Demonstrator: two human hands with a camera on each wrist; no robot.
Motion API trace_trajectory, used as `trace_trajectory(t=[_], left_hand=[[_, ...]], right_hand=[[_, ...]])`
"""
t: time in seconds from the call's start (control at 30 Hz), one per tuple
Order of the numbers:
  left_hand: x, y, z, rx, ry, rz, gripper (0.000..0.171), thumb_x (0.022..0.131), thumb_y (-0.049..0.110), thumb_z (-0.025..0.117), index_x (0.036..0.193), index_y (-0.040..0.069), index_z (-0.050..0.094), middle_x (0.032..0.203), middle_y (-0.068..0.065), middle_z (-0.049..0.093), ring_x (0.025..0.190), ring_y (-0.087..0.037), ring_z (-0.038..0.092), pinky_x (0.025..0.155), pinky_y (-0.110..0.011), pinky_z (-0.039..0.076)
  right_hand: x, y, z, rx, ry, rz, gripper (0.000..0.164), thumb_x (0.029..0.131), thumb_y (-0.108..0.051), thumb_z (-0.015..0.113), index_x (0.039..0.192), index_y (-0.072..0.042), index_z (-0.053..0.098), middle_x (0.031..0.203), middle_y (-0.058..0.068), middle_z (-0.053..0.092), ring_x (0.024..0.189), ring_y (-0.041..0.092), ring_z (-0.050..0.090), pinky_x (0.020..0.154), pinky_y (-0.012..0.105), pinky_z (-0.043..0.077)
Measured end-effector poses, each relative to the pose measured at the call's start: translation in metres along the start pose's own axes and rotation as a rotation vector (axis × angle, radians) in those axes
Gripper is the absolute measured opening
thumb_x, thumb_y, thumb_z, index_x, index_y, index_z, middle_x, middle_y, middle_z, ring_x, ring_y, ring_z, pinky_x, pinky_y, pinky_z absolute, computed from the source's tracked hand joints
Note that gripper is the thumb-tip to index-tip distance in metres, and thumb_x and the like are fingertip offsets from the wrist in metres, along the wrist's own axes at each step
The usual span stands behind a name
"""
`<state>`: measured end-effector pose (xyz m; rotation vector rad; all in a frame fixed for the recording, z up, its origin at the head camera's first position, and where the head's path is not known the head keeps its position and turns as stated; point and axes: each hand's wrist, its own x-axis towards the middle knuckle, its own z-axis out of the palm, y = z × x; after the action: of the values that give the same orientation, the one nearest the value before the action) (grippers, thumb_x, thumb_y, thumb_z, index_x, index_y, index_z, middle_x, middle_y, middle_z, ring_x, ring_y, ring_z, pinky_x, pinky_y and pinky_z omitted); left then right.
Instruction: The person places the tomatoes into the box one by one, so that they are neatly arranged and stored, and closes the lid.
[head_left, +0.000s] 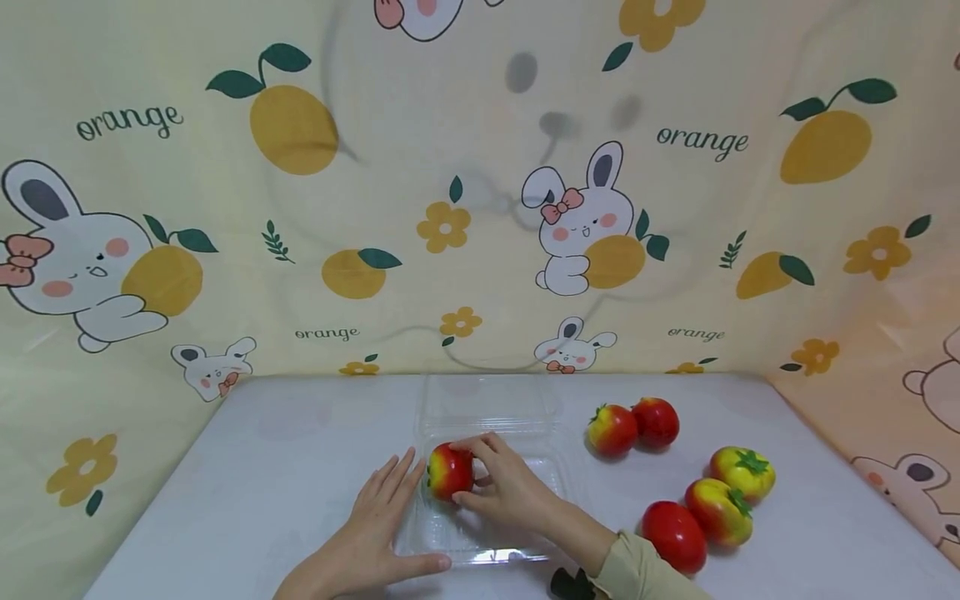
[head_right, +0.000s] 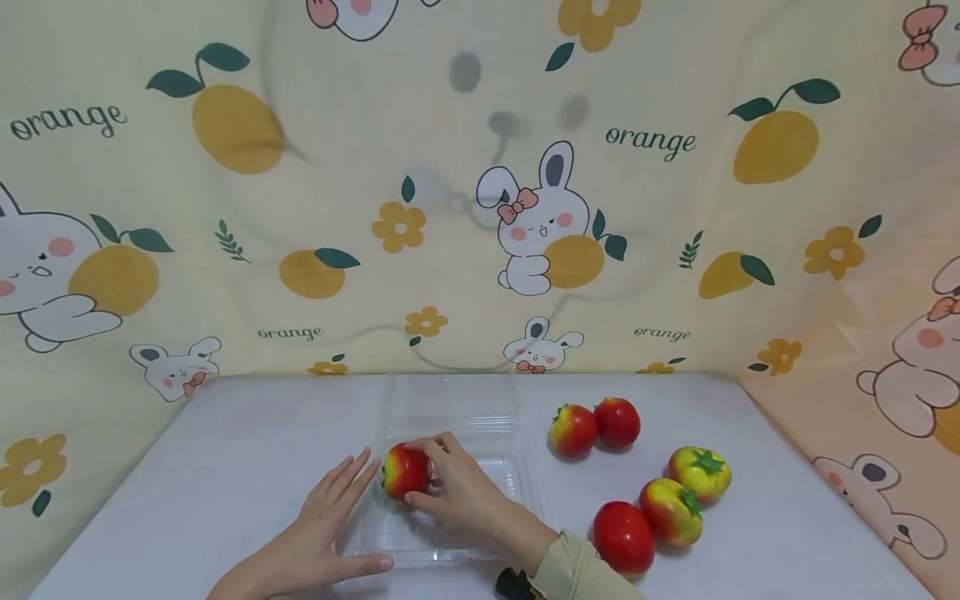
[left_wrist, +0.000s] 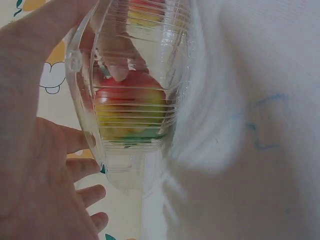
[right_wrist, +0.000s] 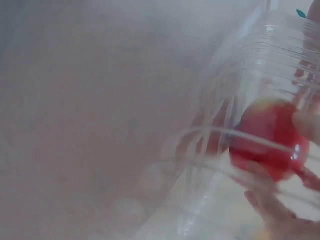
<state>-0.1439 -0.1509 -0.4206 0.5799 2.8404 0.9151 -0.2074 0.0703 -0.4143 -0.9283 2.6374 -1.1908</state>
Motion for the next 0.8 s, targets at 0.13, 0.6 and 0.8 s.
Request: trace_trajectory(t=[0.13,0.6,0.8], left_hand=[[0.0004,0.0003,0.0,-0.002,-0.009,-0.016,0.109,0.071,0.07,0.066,0.154,0.014,0.021,0.161,-0.011,0.013,0.146,-0.039,0.008,0.113,-0.068,0.006],[-0.0017,0.001,-0.0001,-0.001,0.021,0.007,0.109,0.071,0.069,0.067,0.153,0.013,0.023,0.161,-0.012,0.013,0.146,-0.04,0.009,0.112,-0.068,0.007],[-0.0023,0.0002,-0.0004,0.002,0.032,0.027,0.108,0.072,0.069,0.067,0.153,0.011,0.024,0.16,-0.014,0.014,0.145,-0.041,0.01,0.112,-0.069,0.007]], right_hand=[[0.0013,0.0023,0.0006,0.033,-0.022,0.005,0.054,0.085,-0.017,0.073,0.134,-0.017,0.049,0.127,0.006,0.05,0.116,0.027,0.058,0.082,0.027,0.057],[-0.0006,0.0009,-0.0029,-0.04,-0.043,-0.009,0.065,0.084,-0.022,0.074,0.139,-0.011,0.041,0.135,0.009,0.052,0.119,0.027,0.057,0.092,0.033,0.053],[-0.0031,-0.0004,-0.0054,-0.06,-0.045,-0.015,0.068,0.084,-0.027,0.075,0.141,-0.011,0.042,0.134,0.009,0.051,0.12,0.029,0.055,0.091,0.033,0.054]])
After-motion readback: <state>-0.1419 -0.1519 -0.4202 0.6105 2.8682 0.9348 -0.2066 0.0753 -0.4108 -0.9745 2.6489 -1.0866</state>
